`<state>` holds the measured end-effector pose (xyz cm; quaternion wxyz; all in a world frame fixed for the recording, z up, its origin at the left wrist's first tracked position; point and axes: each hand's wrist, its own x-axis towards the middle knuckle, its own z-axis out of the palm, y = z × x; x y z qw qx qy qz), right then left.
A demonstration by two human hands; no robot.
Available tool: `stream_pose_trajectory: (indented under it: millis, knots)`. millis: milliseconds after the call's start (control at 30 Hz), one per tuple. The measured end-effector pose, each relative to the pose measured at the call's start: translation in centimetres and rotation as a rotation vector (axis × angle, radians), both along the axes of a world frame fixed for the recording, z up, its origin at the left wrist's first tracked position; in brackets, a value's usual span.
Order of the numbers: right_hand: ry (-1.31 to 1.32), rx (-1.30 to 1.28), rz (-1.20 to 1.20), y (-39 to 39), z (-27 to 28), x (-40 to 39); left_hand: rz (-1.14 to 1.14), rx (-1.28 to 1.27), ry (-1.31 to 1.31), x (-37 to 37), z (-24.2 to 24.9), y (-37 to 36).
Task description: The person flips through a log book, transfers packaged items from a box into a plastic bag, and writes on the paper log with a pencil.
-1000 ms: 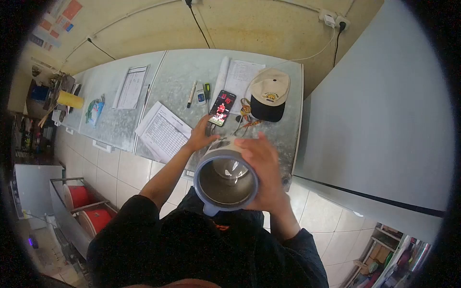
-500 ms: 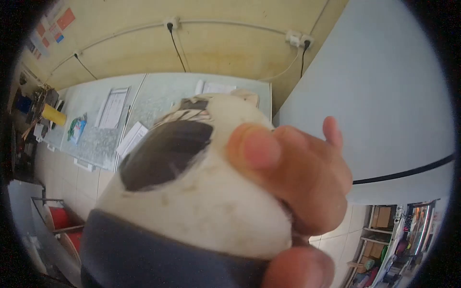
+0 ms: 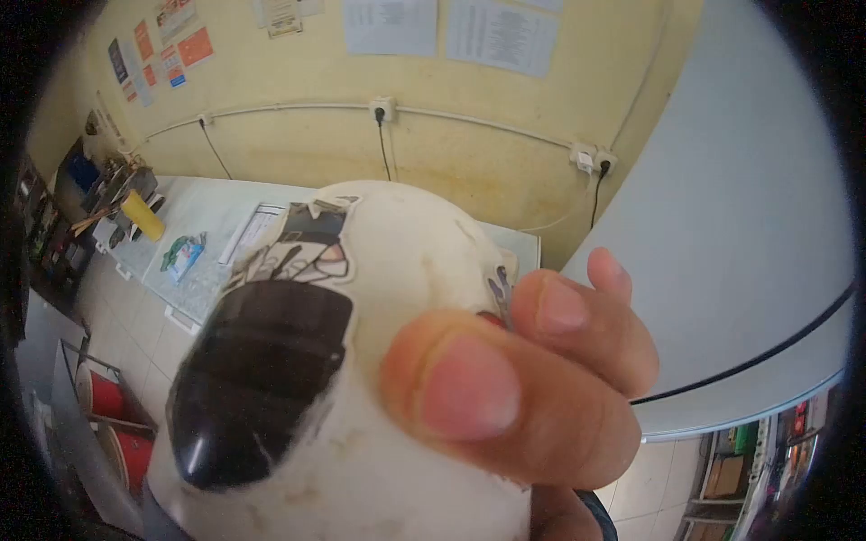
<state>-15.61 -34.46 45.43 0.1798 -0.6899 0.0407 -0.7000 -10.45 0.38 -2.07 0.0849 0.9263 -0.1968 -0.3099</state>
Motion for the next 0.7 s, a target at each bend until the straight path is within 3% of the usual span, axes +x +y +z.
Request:
stream_pose_trajectory:
  millis: [167,333,467,700]
  knots:
    - [-0.067,0.046,0.013,4.6,1.1,2.2,-0.008,0.141,0.076,0.9,-2.8,-0.4]
    - [-0.091,0.138,-0.02,11.2,1.9,3.2,0.003,0.241,0.157,1.4,-2.3,-1.3]
    - [-0.01,0.189,-0.018,11.8,1.1,3.2,0.014,0.24,0.142,1.4,-2.6,-1.5]
    - [-0.019,-0.143,0.392,7.9,2.3,3.0,0.02,0.186,0.075,0.7,-1.8,-1.1]
